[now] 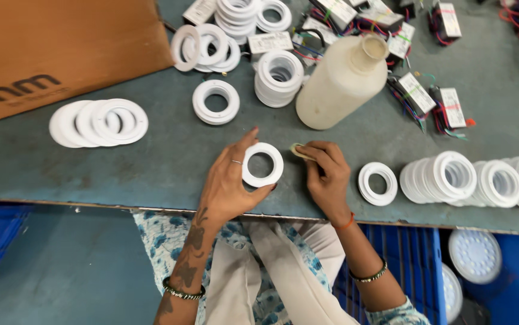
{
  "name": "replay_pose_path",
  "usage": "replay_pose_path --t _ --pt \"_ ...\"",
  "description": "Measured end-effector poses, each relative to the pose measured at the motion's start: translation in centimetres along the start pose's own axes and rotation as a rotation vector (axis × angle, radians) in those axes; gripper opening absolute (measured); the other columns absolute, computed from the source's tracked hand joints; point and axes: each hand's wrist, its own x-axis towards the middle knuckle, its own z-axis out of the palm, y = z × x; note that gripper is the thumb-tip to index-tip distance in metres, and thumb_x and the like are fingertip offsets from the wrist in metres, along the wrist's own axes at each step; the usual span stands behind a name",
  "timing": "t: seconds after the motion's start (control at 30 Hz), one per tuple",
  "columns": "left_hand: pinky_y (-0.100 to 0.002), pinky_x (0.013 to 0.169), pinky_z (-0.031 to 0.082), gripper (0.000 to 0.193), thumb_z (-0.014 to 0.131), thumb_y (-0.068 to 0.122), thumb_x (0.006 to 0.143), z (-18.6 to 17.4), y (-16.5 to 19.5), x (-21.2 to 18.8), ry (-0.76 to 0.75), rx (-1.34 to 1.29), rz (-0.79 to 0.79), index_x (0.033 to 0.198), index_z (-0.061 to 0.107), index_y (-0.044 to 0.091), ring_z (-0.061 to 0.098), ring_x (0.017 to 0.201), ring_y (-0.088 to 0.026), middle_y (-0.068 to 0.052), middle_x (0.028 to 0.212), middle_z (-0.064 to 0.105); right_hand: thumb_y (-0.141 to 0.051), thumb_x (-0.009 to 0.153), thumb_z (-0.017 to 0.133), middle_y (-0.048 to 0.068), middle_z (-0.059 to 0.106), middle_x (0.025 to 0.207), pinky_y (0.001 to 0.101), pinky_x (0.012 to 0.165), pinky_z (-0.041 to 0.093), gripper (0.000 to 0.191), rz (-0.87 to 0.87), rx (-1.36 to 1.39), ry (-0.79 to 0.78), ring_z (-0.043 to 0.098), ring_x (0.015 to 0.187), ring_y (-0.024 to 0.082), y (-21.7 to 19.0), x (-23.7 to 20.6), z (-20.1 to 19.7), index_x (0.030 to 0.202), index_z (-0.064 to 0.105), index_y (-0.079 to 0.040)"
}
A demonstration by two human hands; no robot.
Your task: The person sits at a factory workbench and applies adhesive to the inner rim of white plastic rings using a small sponge applicator, working on one ring at a time and setting finished rings aside. At the end, the person reaches into a cardboard box filled with the processed rings.
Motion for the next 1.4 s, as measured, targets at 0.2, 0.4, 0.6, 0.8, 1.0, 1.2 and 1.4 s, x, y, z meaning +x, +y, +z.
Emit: replay_pose_path --t 0.2,0.4,0.6,0.8,1.0,1.2,1.4 --pt "-0.045 0.098 0.054 0.112 0.092 0.024 0.068 -4.6 3.4 0.4 0.166 0.177 -0.048 0.159 0.027 0.013 0.064 0.122 -0.035 -0.015 0.130 0.068 0.012 0.088 0.066 0.012 0.070 0.107 0.0318 0.082 0.054 0.025 0.010 0.050 -0.018 0.070 0.094 0.025 -0.2 0.2 -0.2 0.108 0.075 -0.001" --pt "-0.045 0.096 0.054 0.119 0.095 0.028 0.065 -7.1 6.6 1.5 0.265 0.307 -0.071 0.160 0.024 0.013 0.066 0.117 -0.035 -0.018 0.123 0.070 0.011 0.087 0.066 0.012 0.071 0.106 0.0308 0.078 0.054 0.024 0.032 0.081 -0.021 0.070 0.092 0.023 -0.2 0.2 -0.3 0.106 0.075 -0.001" --pt "-0.045 0.093 0.055 0.127 0.098 0.033 0.061 -7.4 8.1 2.0 0.316 0.371 -0.087 0.160 0.022 0.010 0.067 0.110 -0.035 -0.017 0.118 0.071 0.011 0.087 0.066 0.011 0.071 0.106 0.0303 0.077 0.054 0.025 0.005 0.072 -0.028 0.070 0.092 0.023 0.2 0.1 -0.4 0.106 0.076 -0.003" --pt "-0.045 0.091 0.055 0.127 0.099 0.033 0.060 -6.8 8.0 2.5 0.330 0.411 -0.091 0.159 0.023 0.011 0.067 0.111 -0.035 -0.016 0.119 0.071 0.011 0.085 0.066 0.010 0.071 0.104 0.0306 0.076 0.054 0.027 0.001 0.080 -0.039 0.070 0.090 0.023 0.6 0.1 -0.6 0.106 0.077 -0.003" --pt "-0.046 0.096 0.052 0.120 0.097 0.029 0.062 -5.7 6.8 2.7 0.346 0.441 -0.025 0.158 0.027 0.012 0.063 0.115 -0.035 -0.016 0.124 0.068 0.011 0.084 0.065 0.011 0.071 0.104 0.0310 0.077 0.055 0.028 0.019 0.088 -0.050 0.070 0.092 0.023 0.7 0.0 -0.8 0.105 0.077 -0.003" --pt "-0.050 0.100 0.048 0.112 0.095 0.023 0.063 -5.0 5.2 3.7 0.374 0.485 0.064 0.155 0.033 0.013 0.060 0.118 -0.039 -0.019 0.130 0.061 0.010 0.083 0.067 0.010 0.071 0.103 0.0324 0.079 0.055 0.028 -0.019 0.091 -0.042 0.070 0.092 0.024 0.7 0.3 -0.9 0.105 0.077 -0.004" --pt "-0.049 0.100 0.049 0.105 0.092 0.018 0.067 -4.1 2.4 4.9 0.398 0.431 0.073 0.155 0.034 0.013 0.060 0.120 -0.039 -0.018 0.134 0.061 0.009 0.083 0.067 0.010 0.072 0.102 0.0329 0.079 0.055 0.027 -0.006 0.077 -0.034 0.070 0.092 0.024 0.8 0.4 -0.9 0.105 0.077 -0.004"
